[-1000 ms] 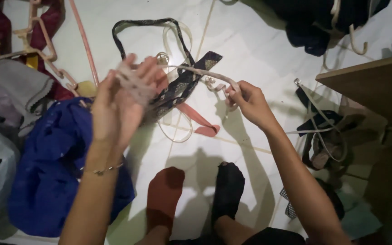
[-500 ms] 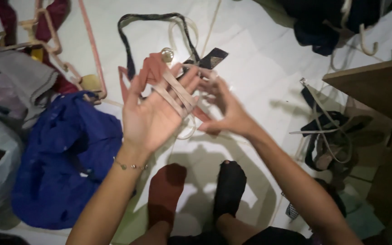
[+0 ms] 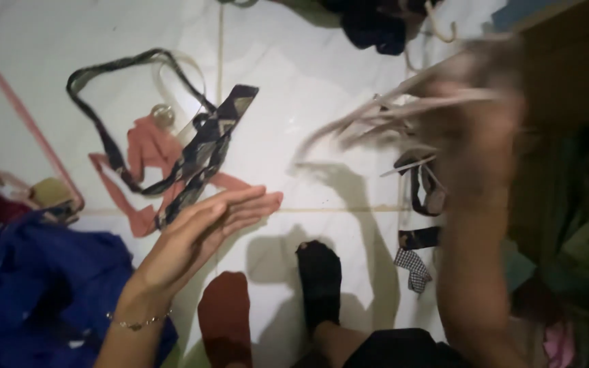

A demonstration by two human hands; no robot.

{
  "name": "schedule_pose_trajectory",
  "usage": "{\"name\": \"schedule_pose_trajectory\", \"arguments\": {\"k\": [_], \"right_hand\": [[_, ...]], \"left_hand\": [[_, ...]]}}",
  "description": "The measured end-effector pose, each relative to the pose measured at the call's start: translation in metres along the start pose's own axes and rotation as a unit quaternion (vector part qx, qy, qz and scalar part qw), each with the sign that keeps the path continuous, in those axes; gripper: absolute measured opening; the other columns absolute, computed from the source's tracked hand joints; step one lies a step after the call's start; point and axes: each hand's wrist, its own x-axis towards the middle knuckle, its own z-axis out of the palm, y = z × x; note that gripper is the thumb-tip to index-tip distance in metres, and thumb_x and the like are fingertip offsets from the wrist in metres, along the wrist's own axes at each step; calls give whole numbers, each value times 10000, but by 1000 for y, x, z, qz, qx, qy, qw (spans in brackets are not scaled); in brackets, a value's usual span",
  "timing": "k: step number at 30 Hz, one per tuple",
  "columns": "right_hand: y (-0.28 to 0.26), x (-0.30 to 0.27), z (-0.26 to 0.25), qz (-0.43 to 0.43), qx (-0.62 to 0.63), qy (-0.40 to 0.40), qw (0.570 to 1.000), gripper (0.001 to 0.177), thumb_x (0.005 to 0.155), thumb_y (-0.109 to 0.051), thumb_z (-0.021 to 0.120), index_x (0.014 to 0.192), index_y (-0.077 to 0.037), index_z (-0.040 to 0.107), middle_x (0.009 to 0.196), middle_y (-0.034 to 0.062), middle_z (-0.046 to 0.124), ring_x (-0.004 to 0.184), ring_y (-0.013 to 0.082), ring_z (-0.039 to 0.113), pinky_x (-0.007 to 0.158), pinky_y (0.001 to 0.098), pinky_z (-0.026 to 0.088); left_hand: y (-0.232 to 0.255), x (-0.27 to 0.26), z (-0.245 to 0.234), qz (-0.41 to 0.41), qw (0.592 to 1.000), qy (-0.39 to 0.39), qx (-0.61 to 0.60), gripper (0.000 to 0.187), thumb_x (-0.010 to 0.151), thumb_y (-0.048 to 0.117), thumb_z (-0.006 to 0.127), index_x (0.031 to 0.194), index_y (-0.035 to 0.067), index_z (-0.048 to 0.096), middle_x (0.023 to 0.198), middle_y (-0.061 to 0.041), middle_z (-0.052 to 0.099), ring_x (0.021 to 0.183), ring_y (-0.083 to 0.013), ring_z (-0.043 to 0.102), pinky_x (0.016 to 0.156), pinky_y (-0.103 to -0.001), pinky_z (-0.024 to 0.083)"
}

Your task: Sorting and organizing various clothes and accessories on the floor and placing them into a cabinet.

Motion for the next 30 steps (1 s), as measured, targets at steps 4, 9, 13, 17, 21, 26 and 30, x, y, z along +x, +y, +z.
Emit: {"name": "schedule_pose_trajectory", "arguments": {"k": [4, 9, 13, 17, 21, 26, 30], "right_hand": [[-4, -3, -110, -134, -10, 107, 985, 372, 987, -114, 650, 1342, -132, 539, 984, 48, 678, 827, 133, 632, 688, 271, 519], [82, 0, -226, -164, -505, 31, 847, 147, 1147, -48, 623, 1279, 10, 651, 1151, 151, 700, 1043, 227, 678, 961, 353, 574], [137, -1, -215, 49, -481, -48, 874, 403, 989, -133, 689, 1338, 19, 555, 1200, 166, 682, 1064, 252, 673, 904, 398, 578], [135, 19, -146, 305, -406, -159, 847, 619, 873, -294, 695, 1386, 14, 534, 1253, 235, 701, 1109, 338, 689, 869, 475, 597], [125, 71, -50, 205, -459, -304, 809, 703, 925, -470, 658, 1502, -119, 464, 1547, 161, 475, 1384, 305, 490, 1066, 445, 461], [187, 189, 12, -135, -398, -212, 882, 697, 931, -342, 779, 1473, -2, 501, 1426, 209, 585, 1296, 329, 583, 1057, 421, 482], [215, 287, 68, -168, -331, -145, 917, 545, 948, -244, 784, 1384, 10, 578, 1274, 154, 679, 1183, 276, 680, 1031, 371, 542]], "left_hand": [[-14, 9, -10, -65, 994, 92, 15, 528, 1059, 242, 360, 1413, -114, 523, 1437, -280, 609, 1363, -345, 584, 1165, -445, 408], [-22, 10, -25, -41, 986, 159, -23, 503, 1042, 237, 405, 1366, -121, 544, 1425, -271, 601, 1328, -347, 592, 1169, -449, 426], [-28, 13, -34, -49, 983, 174, -45, 509, 1038, 252, 403, 1362, -116, 542, 1411, -266, 617, 1312, -343, 604, 1150, -437, 435], [-37, 14, -43, -66, 977, 200, -20, 505, 1037, 242, 406, 1360, -117, 553, 1376, -262, 648, 1280, -352, 632, 1129, -443, 458], [-42, 14, -53, -72, 971, 224, -35, 500, 1034, 233, 401, 1357, -116, 557, 1358, -259, 659, 1274, -342, 637, 1124, -437, 456], [-36, 17, -68, -95, 956, 273, -59, 515, 1023, 256, 398, 1377, -84, 555, 1365, -257, 662, 1282, -336, 632, 1127, -427, 439], [-47, 14, -97, -78, 942, 305, -117, 527, 1033, 256, 394, 1396, -100, 529, 1396, -276, 629, 1301, -348, 596, 1138, -428, 410]]}}
